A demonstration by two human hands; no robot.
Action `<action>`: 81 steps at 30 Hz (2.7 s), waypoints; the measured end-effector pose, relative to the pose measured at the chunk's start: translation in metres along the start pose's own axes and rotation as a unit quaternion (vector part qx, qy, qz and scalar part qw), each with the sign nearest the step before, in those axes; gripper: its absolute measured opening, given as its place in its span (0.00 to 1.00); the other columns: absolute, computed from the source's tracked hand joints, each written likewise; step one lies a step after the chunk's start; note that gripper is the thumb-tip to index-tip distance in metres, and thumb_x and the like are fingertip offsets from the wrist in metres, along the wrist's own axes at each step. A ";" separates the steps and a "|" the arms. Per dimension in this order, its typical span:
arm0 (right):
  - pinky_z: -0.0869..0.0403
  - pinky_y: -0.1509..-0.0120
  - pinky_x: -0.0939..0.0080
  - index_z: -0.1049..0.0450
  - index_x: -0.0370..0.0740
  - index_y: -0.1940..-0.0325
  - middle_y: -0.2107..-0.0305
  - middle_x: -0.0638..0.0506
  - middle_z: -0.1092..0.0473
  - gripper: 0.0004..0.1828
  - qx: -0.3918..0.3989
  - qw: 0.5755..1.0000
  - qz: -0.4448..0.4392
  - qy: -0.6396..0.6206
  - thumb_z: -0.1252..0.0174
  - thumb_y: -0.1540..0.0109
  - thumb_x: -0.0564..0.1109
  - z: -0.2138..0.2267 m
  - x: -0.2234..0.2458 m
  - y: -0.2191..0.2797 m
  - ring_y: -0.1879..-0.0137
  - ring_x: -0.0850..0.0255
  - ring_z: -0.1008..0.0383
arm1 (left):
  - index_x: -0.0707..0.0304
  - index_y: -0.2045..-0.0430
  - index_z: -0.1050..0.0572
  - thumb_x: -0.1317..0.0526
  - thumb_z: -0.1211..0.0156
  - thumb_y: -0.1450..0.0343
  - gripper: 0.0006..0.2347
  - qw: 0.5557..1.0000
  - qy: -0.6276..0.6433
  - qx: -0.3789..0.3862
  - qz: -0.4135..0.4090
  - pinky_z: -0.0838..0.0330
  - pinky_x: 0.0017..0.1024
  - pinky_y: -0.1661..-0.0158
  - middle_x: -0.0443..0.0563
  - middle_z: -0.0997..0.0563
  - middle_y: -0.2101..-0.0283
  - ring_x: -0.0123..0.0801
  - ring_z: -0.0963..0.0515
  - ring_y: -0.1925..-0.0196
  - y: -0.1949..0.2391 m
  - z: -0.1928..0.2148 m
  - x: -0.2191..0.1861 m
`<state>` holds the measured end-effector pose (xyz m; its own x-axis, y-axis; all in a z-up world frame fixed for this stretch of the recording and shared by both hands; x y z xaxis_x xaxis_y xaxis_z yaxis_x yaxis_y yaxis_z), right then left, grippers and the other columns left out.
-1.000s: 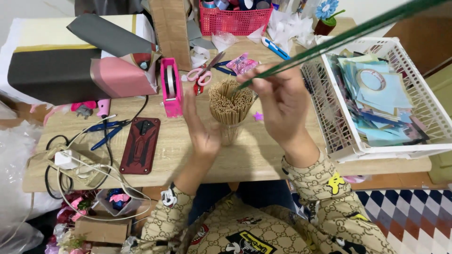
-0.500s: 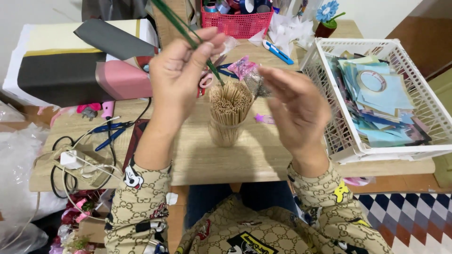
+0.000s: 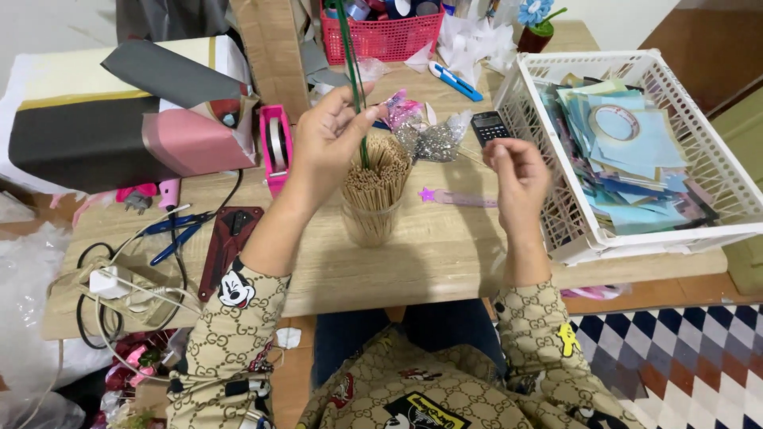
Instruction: The person arranges a bundle of wooden sticks inside a clear plastic cup. They add a silver tinsel decoration and a green stick to the cup, then adjust the items to fit together.
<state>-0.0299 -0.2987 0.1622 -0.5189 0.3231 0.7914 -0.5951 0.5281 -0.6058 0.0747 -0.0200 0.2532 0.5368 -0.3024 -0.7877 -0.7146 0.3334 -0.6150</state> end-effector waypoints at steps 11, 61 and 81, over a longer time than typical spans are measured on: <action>0.24 0.45 0.47 0.19 0.43 0.52 0.62 0.46 0.23 0.09 0.194 0.888 0.012 0.416 0.38 0.37 0.41 -0.030 -0.183 -0.028 0.51 0.46 0.23 | 0.42 0.61 0.19 0.52 0.46 0.23 0.07 0.961 -0.264 0.034 0.069 0.70 0.57 0.31 0.35 0.15 0.69 0.33 0.15 0.54 -0.009 0.005 0.044; 0.26 0.50 0.52 0.19 0.45 0.56 0.68 0.47 0.28 0.06 0.071 0.966 -0.045 0.245 0.40 0.33 0.39 -0.020 -0.204 -0.027 0.59 0.46 0.24 | 0.70 0.28 0.45 0.43 0.45 0.27 0.37 0.894 -0.424 0.133 0.064 0.92 0.76 0.46 0.78 0.48 0.26 0.79 0.59 0.26 0.025 -0.028 0.000; 0.20 0.47 0.54 0.22 0.30 0.52 0.65 0.41 0.20 0.14 0.071 0.968 -0.199 -0.136 0.37 0.42 0.27 0.002 -0.045 0.147 0.58 0.59 0.19 | 0.66 0.66 0.19 0.62 0.47 0.25 0.09 0.988 -0.154 0.023 -0.012 0.22 0.41 0.64 0.58 0.18 0.69 0.54 0.16 0.65 0.149 -0.110 0.052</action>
<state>-0.0950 -0.2371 0.0373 -0.3616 -0.1137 0.9254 -0.8500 0.4480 -0.2771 -0.0534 -0.0841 0.1250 0.6693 -0.0271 -0.7425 -0.6828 0.3717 -0.6290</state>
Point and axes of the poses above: each hand's wrist, its own y-axis away from the middle knuckle, its own z-axis out of the back of the hand, x = y × z, the point moved 8 cm from there along -y, towards the middle knuckle
